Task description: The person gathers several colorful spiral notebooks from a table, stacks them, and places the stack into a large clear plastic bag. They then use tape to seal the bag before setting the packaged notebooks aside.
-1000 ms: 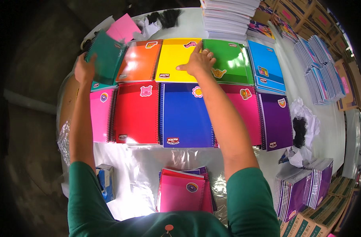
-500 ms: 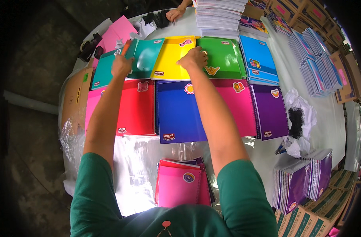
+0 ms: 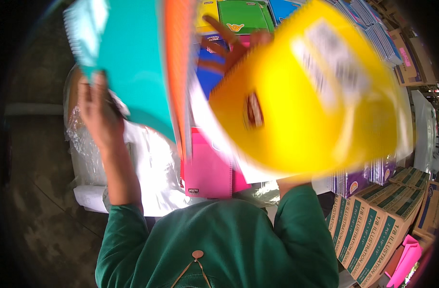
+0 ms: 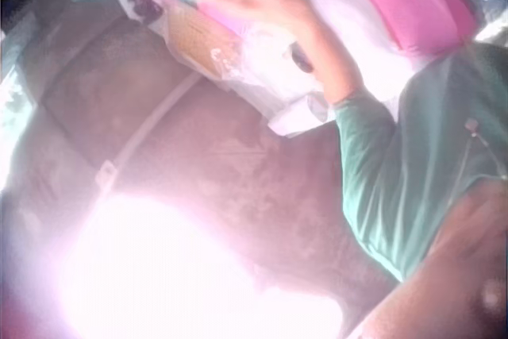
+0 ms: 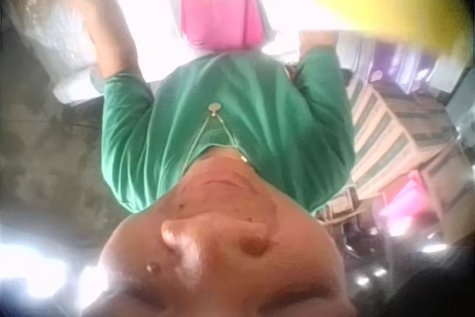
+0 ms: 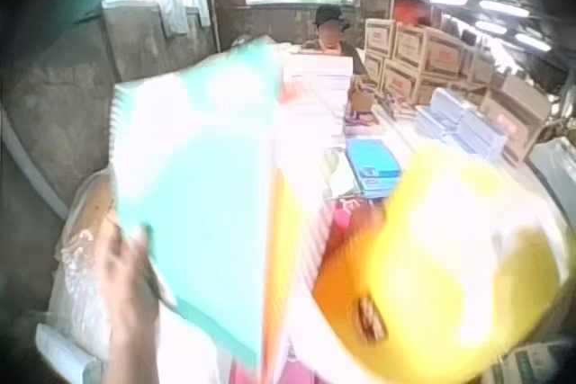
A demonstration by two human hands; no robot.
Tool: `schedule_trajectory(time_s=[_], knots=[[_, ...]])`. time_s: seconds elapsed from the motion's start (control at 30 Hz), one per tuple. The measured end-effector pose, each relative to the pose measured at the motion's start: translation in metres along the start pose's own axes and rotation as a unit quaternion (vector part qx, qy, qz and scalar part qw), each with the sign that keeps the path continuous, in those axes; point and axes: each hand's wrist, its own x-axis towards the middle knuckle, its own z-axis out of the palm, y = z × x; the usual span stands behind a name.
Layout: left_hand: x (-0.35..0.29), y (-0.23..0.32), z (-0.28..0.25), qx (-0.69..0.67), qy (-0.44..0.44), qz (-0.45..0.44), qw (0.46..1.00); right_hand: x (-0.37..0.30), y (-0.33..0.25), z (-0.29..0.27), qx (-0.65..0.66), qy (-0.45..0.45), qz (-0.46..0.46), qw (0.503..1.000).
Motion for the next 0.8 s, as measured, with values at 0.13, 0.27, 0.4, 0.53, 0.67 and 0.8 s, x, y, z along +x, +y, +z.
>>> schedule_trajectory(time_s=[0.13, 0.27, 0.4, 0.53, 0.67, 0.8], knots=[[-0.087, 0.003, 0.008, 0.137, -0.095, 0.036, 0.985, -0.096, -0.012, 0.019, -0.083, 0.072, 0.084, 0.990], [-0.128, 0.012, 0.009, 0.113, -0.083, -0.054, 0.989, -0.161, -0.015, 0.027, -0.155, 0.128, 0.162, 0.966], [-0.143, 0.019, -0.005, 0.108, -0.022, -0.121, 0.987, -0.193, -0.006, 0.019, -0.179, 0.168, 0.231, 0.941], [-0.195, 0.008, -0.029, 0.123, -0.046, -0.278, 0.952, -0.195, 0.026, 0.009, -0.178, 0.214, 0.299, 0.913], [-0.253, -0.046, -0.059, 0.273, -0.128, -0.309, 0.902, -0.207, 0.051, -0.038, -0.162, 0.271, 0.351, 0.881], [-0.266, -0.076, -0.091, 0.509, -0.137, -0.235, 0.817, -0.212, 0.013, -0.022, -0.209, 0.278, 0.229, 0.909]])
